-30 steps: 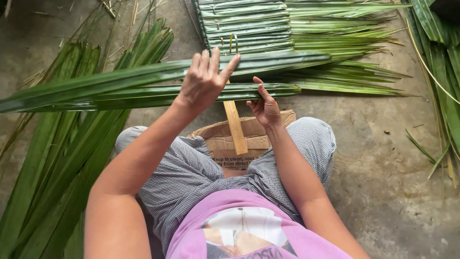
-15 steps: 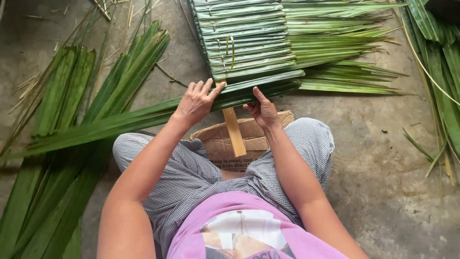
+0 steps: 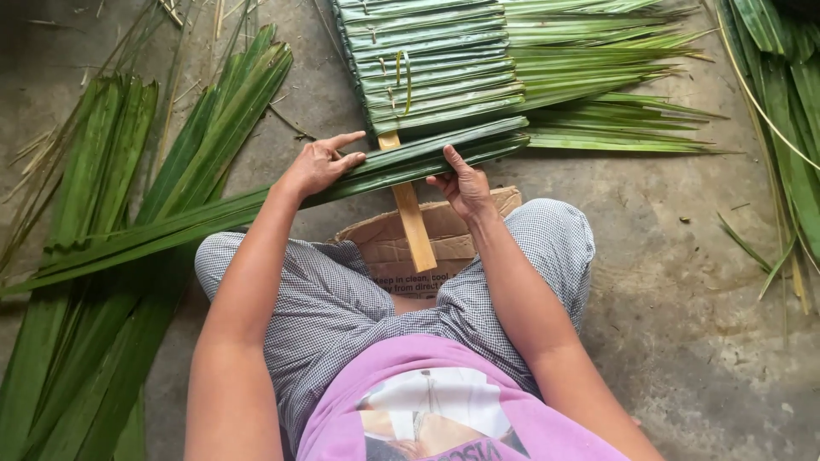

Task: A person is weaving palm leaves over a wooden stick to create a thatched panel, occasionally using a wooden block to press the leaves down.

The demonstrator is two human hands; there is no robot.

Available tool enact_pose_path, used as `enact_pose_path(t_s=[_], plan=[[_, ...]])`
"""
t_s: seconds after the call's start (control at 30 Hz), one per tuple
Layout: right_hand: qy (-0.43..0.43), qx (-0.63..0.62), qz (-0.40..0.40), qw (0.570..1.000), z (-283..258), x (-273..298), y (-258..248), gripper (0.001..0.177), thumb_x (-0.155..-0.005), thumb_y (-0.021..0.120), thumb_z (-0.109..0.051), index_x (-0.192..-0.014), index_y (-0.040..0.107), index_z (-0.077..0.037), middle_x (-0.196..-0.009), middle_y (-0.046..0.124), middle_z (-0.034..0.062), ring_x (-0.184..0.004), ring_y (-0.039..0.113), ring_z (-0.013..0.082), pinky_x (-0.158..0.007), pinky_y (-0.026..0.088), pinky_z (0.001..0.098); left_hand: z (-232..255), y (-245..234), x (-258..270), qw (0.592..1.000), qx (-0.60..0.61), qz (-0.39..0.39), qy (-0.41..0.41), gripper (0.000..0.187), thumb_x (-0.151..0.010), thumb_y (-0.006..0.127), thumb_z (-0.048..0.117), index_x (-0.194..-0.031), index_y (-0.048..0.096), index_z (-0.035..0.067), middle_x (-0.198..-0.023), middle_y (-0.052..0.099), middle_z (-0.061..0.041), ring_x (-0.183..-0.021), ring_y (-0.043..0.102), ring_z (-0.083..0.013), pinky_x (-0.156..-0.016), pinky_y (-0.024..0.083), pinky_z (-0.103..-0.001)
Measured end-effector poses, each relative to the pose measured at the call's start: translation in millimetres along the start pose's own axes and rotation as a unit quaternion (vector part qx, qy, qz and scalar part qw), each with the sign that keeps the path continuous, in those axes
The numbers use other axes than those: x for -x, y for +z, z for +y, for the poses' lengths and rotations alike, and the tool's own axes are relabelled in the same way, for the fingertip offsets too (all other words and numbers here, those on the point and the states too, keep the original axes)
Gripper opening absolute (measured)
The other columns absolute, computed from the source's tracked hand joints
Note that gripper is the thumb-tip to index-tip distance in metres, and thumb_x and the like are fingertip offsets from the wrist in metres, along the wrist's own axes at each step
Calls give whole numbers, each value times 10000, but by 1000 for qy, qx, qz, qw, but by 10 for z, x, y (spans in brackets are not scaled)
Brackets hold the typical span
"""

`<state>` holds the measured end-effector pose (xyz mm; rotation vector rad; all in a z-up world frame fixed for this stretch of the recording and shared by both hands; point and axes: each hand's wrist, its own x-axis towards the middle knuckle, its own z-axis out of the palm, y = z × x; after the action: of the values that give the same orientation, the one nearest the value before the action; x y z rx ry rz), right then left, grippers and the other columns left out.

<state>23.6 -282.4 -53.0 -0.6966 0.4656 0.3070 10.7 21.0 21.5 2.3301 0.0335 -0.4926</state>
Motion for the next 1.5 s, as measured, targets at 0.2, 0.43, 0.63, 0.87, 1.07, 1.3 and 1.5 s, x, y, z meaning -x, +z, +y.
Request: enact_pose_path(t_s=[0.2, 0.43, 0.63, 0.87, 1.07, 1.3, 1.5], plan=[[-5, -11, 22, 1000, -56, 103, 127, 233, -850, 844, -82, -855, 656, 56, -759, 692, 180, -627, 749, 345, -598, 696, 500, 167, -58, 69, 992, -50, 91, 70, 296, -947, 700, 506, -1241, 723, 480, -903, 698, -173, -982, 688, -394, -905, 530, -502], [-8, 0, 29, 1000, -45, 100, 122, 262, -843, 856, -86, -830, 645, 68, -755, 664, 175, -605, 743, 343, -565, 696, 483, 85, 47, 52, 984, -70, 123, 108, 305, -948, 715, 506, -1250, 723, 462, -855, 630, -135, -962, 664, -350, -908, 536, -499], [-12, 10, 34, 999, 8, 3, 45, 267, -848, 850, -85, -804, 646, 82, -736, 656, 175, -584, 736, 335, -533, 689, 471, -18, 125, -59, 968, -117, 162, 150, 317, -939, 735, 502, -1252, 726, 452, -850, 603, -119, -920, 656, -329, -876, 547, -447], [-6, 22, 33, 999, -6, -15, 71, 245, -870, 832, -101, -847, 669, 81, -771, 680, 180, -605, 744, 344, -518, 688, 476, -72, 185, -97, 971, -117, 157, 136, 345, -902, 755, 514, -1242, 724, 462, -877, 627, -119, -940, 657, -335, -904, 538, -452], [20, 19, 44, 999, 53, -315, -234, 230, -878, 822, -106, -884, 669, 67, -811, 688, 183, -628, 746, 359, -523, 685, 498, -306, 475, -378, 963, -171, 166, 127, 341, -896, 735, 556, -1233, 704, 516, -951, 619, -69, -954, 632, -295, -903, 483, -426], [28, 36, 51, 998, 59, -370, -261, 201, -885, 811, -122, -917, 688, 34, -829, 703, 171, -649, 753, 355, -540, 680, 481, -167, 906, -220, 856, -317, 300, 277, 401, -1051, 568, 378, -1401, 659, 207, -1475, 558, -171, -1359, 538, -339, -1121, 385, -502], [28, 40, 44, 998, 35, -454, -290, 183, -868, 822, -88, -908, 695, 38, -843, 716, 191, -663, 759, 371, -552, 677, 503, -229, 1161, -127, 802, -365, 357, 309, 714, -1055, 482, 578, -1490, 531, 14, -1533, 505, -231, -1466, 426, -349, -1251, 218, -535]])
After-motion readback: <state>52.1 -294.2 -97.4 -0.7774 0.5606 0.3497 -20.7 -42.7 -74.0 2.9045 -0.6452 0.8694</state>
